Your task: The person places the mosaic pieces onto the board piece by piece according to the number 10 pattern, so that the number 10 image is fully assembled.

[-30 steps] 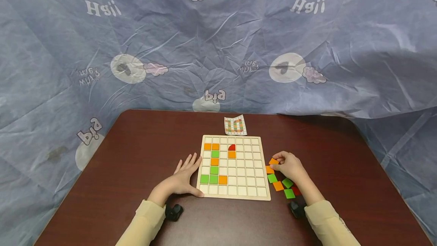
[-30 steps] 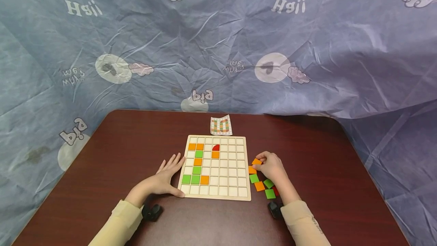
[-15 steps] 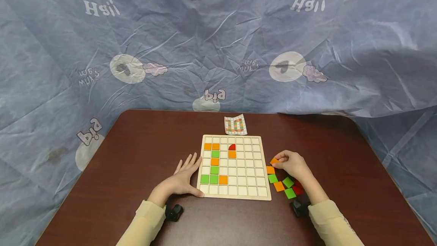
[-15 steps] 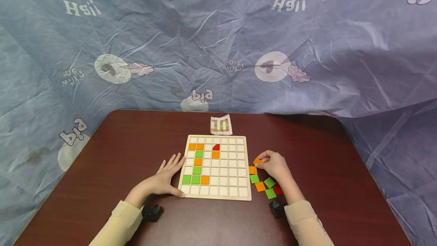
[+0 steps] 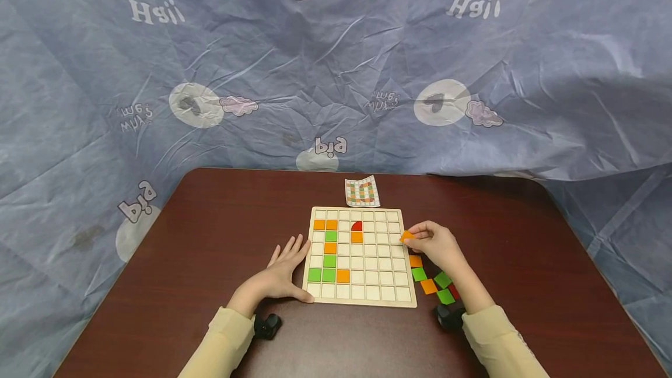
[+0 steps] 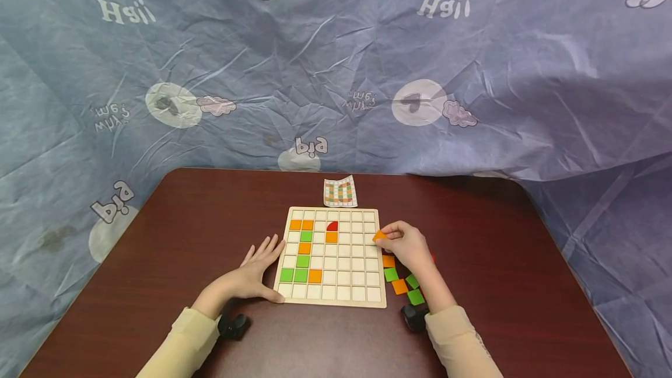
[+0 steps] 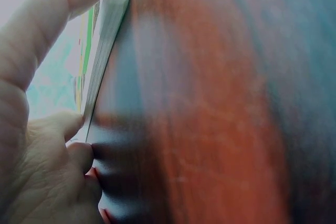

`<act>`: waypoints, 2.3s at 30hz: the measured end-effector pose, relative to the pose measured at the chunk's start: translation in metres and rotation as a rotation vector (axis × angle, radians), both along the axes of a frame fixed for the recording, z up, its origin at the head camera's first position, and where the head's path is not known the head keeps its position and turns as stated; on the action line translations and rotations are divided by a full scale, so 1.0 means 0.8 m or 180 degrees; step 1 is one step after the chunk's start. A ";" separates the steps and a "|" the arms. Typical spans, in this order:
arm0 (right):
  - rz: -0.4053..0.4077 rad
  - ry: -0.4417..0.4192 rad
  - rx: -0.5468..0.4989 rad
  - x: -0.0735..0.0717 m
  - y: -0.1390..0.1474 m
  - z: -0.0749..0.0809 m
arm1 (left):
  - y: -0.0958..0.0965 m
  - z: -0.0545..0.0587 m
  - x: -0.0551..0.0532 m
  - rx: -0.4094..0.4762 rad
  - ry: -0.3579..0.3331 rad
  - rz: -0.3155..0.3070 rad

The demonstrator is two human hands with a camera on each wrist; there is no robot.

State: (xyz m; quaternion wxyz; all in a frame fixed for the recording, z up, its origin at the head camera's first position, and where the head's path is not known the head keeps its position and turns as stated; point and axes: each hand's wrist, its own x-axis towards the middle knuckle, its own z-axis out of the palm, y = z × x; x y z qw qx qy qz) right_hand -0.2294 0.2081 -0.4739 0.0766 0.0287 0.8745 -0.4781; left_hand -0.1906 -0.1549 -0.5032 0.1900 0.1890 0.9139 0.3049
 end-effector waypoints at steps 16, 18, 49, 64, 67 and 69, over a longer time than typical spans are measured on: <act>0.0137 0.0022 -0.0195 -0.012 -0.070 0.013 | 0.000 -0.001 -0.001 -0.0044 -0.0019 -0.0015; 0.0170 0.0029 -0.0197 -0.012 -0.077 0.011 | 0.000 0.000 -0.001 -0.0038 -0.0022 -0.0013; 0.0498 0.0303 0.0590 -0.006 -0.126 -0.013 | -0.001 -0.001 0.001 -0.0066 -0.0016 0.0009; 0.0414 0.0142 0.0413 -0.002 -0.115 -0.004 | 0.000 0.000 0.000 -0.0062 -0.0011 -0.0012; 0.0358 0.0064 0.0272 -0.003 -0.101 0.002 | -0.001 -0.001 0.000 -0.0040 -0.0011 -0.0008; 0.0329 0.0044 0.0246 -0.003 -0.089 0.006 | -0.001 -0.001 0.001 -0.0012 -0.0012 -0.0008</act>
